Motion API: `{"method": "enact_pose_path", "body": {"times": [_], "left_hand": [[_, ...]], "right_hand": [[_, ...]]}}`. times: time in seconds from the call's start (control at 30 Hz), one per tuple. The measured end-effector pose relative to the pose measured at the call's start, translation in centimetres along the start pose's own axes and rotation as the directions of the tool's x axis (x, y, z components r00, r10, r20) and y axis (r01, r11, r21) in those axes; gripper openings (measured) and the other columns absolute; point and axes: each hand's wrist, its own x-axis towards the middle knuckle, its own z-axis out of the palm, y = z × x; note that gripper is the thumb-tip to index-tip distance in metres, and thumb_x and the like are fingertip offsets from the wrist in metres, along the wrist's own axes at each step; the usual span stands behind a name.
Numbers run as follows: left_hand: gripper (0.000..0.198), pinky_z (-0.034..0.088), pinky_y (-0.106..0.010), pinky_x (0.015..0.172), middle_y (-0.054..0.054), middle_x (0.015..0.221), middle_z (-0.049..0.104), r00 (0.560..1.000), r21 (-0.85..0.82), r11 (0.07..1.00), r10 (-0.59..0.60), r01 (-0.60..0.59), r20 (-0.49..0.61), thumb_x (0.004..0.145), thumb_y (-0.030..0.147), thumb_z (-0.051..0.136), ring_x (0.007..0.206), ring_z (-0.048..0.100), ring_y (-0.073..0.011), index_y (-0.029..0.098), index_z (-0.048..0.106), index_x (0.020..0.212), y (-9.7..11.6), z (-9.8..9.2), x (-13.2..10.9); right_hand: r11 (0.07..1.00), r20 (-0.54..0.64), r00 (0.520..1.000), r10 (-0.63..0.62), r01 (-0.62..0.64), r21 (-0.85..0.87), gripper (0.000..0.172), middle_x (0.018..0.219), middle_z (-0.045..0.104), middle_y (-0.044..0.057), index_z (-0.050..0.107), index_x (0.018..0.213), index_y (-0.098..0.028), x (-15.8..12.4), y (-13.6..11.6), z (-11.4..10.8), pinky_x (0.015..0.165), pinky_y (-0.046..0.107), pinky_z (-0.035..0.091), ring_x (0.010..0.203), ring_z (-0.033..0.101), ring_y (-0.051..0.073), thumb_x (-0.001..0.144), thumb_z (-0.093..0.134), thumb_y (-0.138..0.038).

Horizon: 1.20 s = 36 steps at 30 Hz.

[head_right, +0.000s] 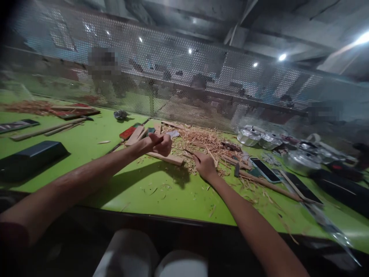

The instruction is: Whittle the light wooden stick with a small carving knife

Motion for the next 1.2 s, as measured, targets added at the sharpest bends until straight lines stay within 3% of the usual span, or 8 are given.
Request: {"method": "enact_pose_path", "body": {"times": [0.13, 0.2, 0.33, 0.47, 0.6, 0.73, 0.9, 1.2], "left_hand": [[0.087, 0.028, -0.033, 0.041, 0.000, 0.038, 0.026, 0.990, -0.066, 0.997, -0.029, 0.039, 0.140, 0.052, 0.111, 0.036, 0.038, 0.029, -0.0122, 0.024, 0.032, 0.041, 0.0, 1.0, 0.3], [0.085, 0.030, -0.033, 0.042, 0.001, 0.039, 0.026, 0.986, -0.097, 0.995, 0.013, 0.003, 0.167, 0.063, 0.105, 0.044, 0.038, 0.028, -0.0116, 0.023, 0.032, 0.042, 0.5, 1.5, 0.0], [0.064, 0.034, -0.031, 0.047, 0.003, 0.051, 0.029, 0.996, -0.175, 0.983, 0.061, -0.048, 0.065, 0.086, 0.070, 0.066, 0.044, 0.029, -0.0100, 0.022, 0.041, 0.053, 1.3, 1.8, -0.7], [0.044, 0.037, -0.029, 0.052, 0.002, 0.064, 0.041, 0.998, -0.266, 0.964, 0.019, -0.034, -0.059, 0.078, 0.051, 0.084, 0.054, 0.040, -0.0105, 0.020, 0.054, 0.067, 1.7, 0.5, -1.0], [0.030, 0.040, -0.027, 0.057, -0.001, 0.070, 0.055, 0.999, -0.088, 0.995, -0.050, 0.050, 0.006, 0.078, 0.039, 0.086, 0.062, 0.051, -0.0120, 0.017, 0.066, 0.082, 1.9, -1.2, -1.1], [0.035, 0.041, -0.026, 0.057, -0.002, 0.069, 0.058, 0.993, 0.103, 0.991, -0.094, 0.086, 0.077, 0.086, 0.047, 0.079, 0.061, 0.052, -0.0121, 0.016, 0.066, 0.080, 1.9, -1.5, -0.8], [0.054, 0.041, -0.027, 0.056, -0.001, 0.061, 0.053, 0.995, 0.189, 0.977, -0.101, 0.104, -0.024, 0.091, 0.063, 0.066, 0.055, 0.047, -0.0109, 0.017, 0.055, 0.064, 0.9, -1.0, -0.3], [0.035, 0.042, -0.024, 0.054, 0.000, 0.067, 0.059, 0.989, 0.223, 0.968, -0.093, 0.118, -0.118, 0.089, 0.050, 0.073, 0.058, 0.056, -0.0118, 0.018, 0.060, 0.082, 0.4, -0.1, -0.7]], "right_hand": [[0.999, -0.010, 1.000, 0.017, -0.017, 0.030, 0.036, 0.110, 0.080, 0.014, 0.082, 0.107, -0.017, 0.0, 0.3, 0.1, 0.092, 0.041, 0.057, 0.100, 0.076, 0.028, 0.098, 0.051, -0.033], [0.998, -0.020, 0.999, 0.035, -0.033, 0.052, 0.036, 0.108, 0.081, 0.014, 0.082, 0.105, -0.018, 0.1, 0.5, 0.1, 0.091, 0.041, 0.057, 0.098, 0.076, 0.028, 0.097, 0.052, -0.034], [0.987, -0.049, 0.995, 0.086, -0.078, 0.142, 0.037, 0.108, 0.080, 0.014, 0.082, 0.104, -0.018, 0.2, 0.4, 0.0, 0.091, 0.041, 0.057, 0.097, 0.076, 0.029, 0.095, 0.052, -0.037], [0.969, -0.058, 0.983, 0.173, -0.160, 0.191, 0.037, 0.102, 0.081, 0.013, 0.082, 0.102, -0.018, 0.5, 0.0, -0.5, 0.087, 0.040, 0.056, 0.093, 0.074, 0.028, 0.094, 0.052, -0.039], [0.947, -0.011, 0.973, 0.229, -0.220, 0.236, 0.039, 0.090, 0.078, 0.009, 0.082, 0.099, -0.018, 0.7, -0.3, -1.1, 0.076, 0.034, 0.053, 0.082, 0.069, 0.025, 0.094, 0.053, -0.044], [0.907, 0.098, 0.960, 0.261, -0.279, 0.314, 0.041, 0.082, 0.074, 0.007, 0.081, 0.097, -0.016, 0.9, -0.4, -1.5, 0.064, 0.029, 0.046, 0.069, 0.061, 0.020, 0.090, 0.060, -0.051], [0.877, 0.130, 0.948, 0.290, -0.318, 0.360, 0.042, 0.069, 0.066, 0.005, 0.075, 0.080, -0.018, 2.0, -0.1, -2.0, 0.061, 0.028, 0.043, 0.064, 0.054, 0.018, 0.088, 0.061, -0.056], [0.814, 0.113, 0.921, 0.372, -0.382, 0.438, 0.036, 0.055, 0.050, -0.003, 0.062, 0.069, -0.021, 7.4, -0.7, -1.5, 0.057, 0.027, 0.032, 0.056, 0.039, 0.013, 0.087, 0.064, -0.052]]}}
